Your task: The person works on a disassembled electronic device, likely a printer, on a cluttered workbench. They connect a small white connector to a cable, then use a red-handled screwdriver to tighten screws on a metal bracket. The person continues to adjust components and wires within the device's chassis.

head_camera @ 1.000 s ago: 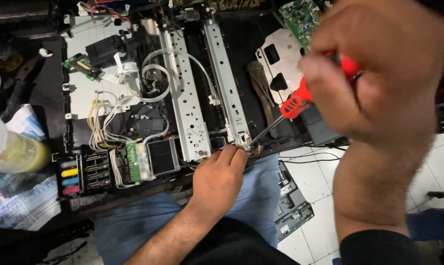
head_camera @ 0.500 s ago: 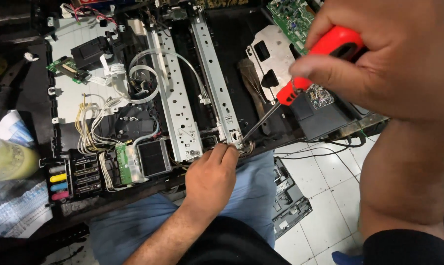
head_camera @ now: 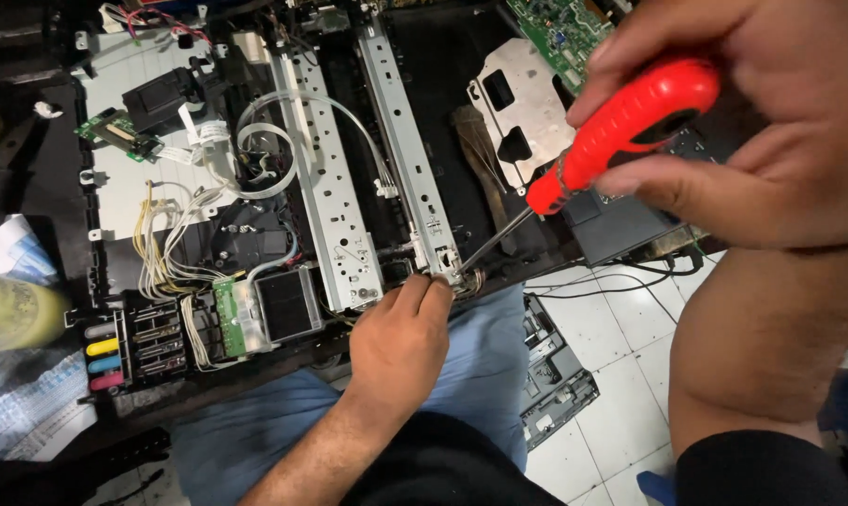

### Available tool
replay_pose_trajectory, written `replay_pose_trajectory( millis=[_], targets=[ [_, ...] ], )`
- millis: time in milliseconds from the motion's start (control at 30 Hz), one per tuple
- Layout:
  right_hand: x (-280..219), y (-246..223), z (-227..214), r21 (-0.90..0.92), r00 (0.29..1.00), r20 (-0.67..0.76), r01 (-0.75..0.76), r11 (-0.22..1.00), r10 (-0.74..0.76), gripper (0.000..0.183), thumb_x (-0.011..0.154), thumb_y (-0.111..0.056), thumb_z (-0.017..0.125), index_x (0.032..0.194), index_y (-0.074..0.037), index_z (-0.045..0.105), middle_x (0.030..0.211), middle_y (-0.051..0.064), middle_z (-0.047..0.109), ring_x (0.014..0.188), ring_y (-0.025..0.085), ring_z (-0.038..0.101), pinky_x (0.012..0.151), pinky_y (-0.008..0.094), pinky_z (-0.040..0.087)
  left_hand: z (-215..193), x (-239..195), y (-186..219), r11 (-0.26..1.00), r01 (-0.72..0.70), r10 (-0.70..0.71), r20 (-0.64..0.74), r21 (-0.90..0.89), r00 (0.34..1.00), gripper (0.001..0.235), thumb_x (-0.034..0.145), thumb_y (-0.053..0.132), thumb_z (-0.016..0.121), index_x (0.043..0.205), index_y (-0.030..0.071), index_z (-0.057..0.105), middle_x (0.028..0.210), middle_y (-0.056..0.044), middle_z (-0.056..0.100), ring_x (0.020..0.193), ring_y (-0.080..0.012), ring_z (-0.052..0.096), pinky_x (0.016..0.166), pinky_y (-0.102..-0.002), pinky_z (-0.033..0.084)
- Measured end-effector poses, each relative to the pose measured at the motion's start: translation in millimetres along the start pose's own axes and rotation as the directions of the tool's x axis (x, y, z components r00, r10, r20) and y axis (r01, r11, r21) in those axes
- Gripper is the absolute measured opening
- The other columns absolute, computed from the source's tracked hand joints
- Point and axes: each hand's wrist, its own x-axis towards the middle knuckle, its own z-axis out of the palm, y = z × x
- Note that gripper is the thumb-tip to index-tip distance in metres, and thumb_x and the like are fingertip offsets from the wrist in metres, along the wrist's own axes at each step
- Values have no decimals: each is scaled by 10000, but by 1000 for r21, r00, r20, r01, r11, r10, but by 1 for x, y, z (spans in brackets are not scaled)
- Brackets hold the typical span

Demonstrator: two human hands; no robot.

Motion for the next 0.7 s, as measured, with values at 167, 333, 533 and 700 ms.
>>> replay_pose_trajectory(
  millis=[167,333,533,700],
  targets=[
    [5,16,19,197,985,-57,170,966,-162,369,897,-28,646,1129,12,361,1099,293,710,986,308,807,818,316,639,-1,0,1,1000,9,-9,12,-30,1000,316,700,-155,631,887,98,647,824,-18,628,548,-187,552,352,-318,405],
    [20,20,70,758,886,-415,462,460,-206,332,1202,-508,555,1112,-198,477,765,-41,388,573,91,351,527,286,367,-1,0,0,1000,-4,4,4,0,1000,256,772,-116,683,884,110,635,801,-12,596,553,-192,556,369,-328,413],
    [24,43,85,769,819,-520,572,284,-242,336,1073,-449,606,1249,-175,522,1034,-4,489,576,112,579,564,254,625,-1,0,1,1000,13,-13,-1,22,1000,244,799,-93,694,872,130,628,786,12,586,540,-176,540,364,-319,404],
    [26,44,67,638,862,-435,498,587,-260,359,1158,-506,544,1126,-162,640,1013,13,604,919,155,630,903,315,636,-3,3,2,999,-7,10,-53,43,999,235,941,5,767,831,131,603,748,14,555,530,-149,511,383,-290,382]
  ],
)
